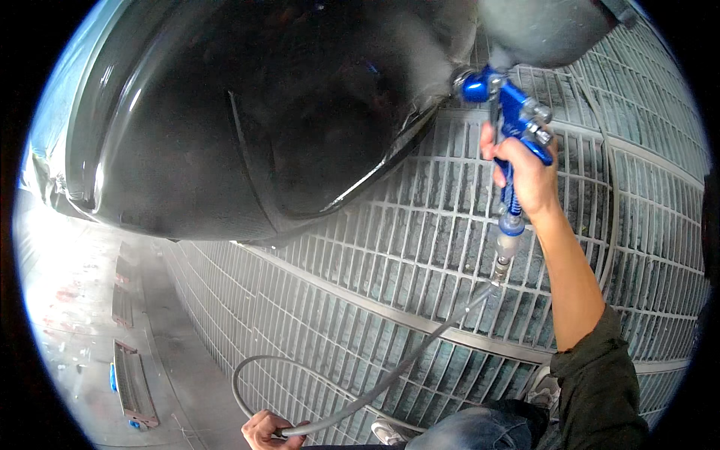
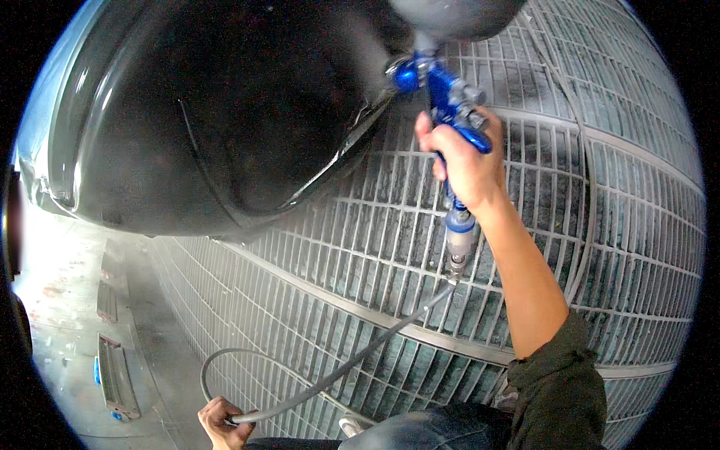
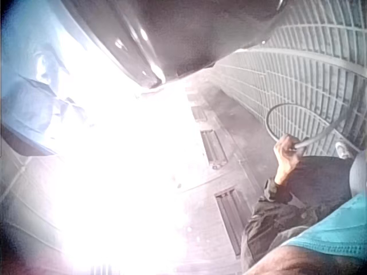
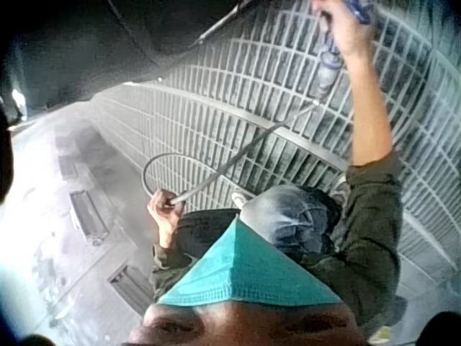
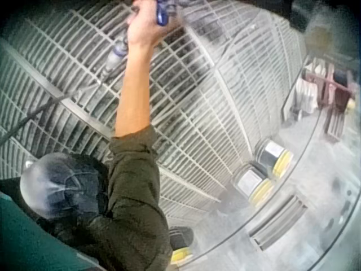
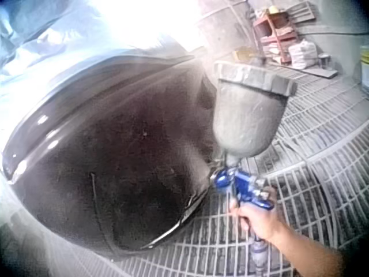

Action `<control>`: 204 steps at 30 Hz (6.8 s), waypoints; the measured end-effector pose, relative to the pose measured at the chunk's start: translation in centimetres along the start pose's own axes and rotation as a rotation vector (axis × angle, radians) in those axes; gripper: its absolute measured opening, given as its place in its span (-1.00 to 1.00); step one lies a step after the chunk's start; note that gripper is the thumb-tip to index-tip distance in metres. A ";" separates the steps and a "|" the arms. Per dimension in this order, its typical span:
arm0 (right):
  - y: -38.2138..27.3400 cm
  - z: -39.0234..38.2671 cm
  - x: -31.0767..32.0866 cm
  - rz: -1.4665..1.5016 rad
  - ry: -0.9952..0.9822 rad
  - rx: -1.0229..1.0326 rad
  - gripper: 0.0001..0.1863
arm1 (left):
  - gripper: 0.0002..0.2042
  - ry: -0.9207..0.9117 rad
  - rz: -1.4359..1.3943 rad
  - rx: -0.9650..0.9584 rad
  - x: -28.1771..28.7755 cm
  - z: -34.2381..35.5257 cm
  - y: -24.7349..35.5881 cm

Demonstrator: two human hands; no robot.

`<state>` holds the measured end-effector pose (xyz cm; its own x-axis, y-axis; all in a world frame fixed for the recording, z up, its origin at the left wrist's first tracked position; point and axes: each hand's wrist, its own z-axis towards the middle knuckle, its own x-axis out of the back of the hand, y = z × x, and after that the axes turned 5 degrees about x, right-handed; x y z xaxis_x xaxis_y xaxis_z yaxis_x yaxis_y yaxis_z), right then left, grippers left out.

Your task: The person uses a spray gun to apply paint to the rear bumper of a car in a paint booth. The car is partially masked with plastic sheeting and tape. The person moves the spray gun in smooth, overlapping passes across the bumper surface.

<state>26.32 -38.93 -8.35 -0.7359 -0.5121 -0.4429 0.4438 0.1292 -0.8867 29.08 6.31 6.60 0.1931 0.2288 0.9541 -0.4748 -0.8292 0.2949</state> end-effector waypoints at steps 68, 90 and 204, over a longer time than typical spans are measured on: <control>15.0 -11.9 -1.3 0.385 0.048 -0.328 -0.83 | -0.66 0.092 0.028 -0.075 -0.6 1.0 -0.1; 3.8 -4.6 3.9 0.063 -0.327 -0.291 -0.69 | -0.62 0.223 0.019 -0.125 -1.9 2.5 0.6; -45.2 2.4 2.2 -0.498 -0.204 -0.429 -0.57 | -0.52 0.535 -0.448 1.230 11.2 -24.8 27.3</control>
<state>5.88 -47.91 31.07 -0.6698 -0.7420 0.0270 -0.1947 0.1405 -0.9707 -2.98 -1.14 26.59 -0.3502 0.5203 0.7789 0.6335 -0.4809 0.6061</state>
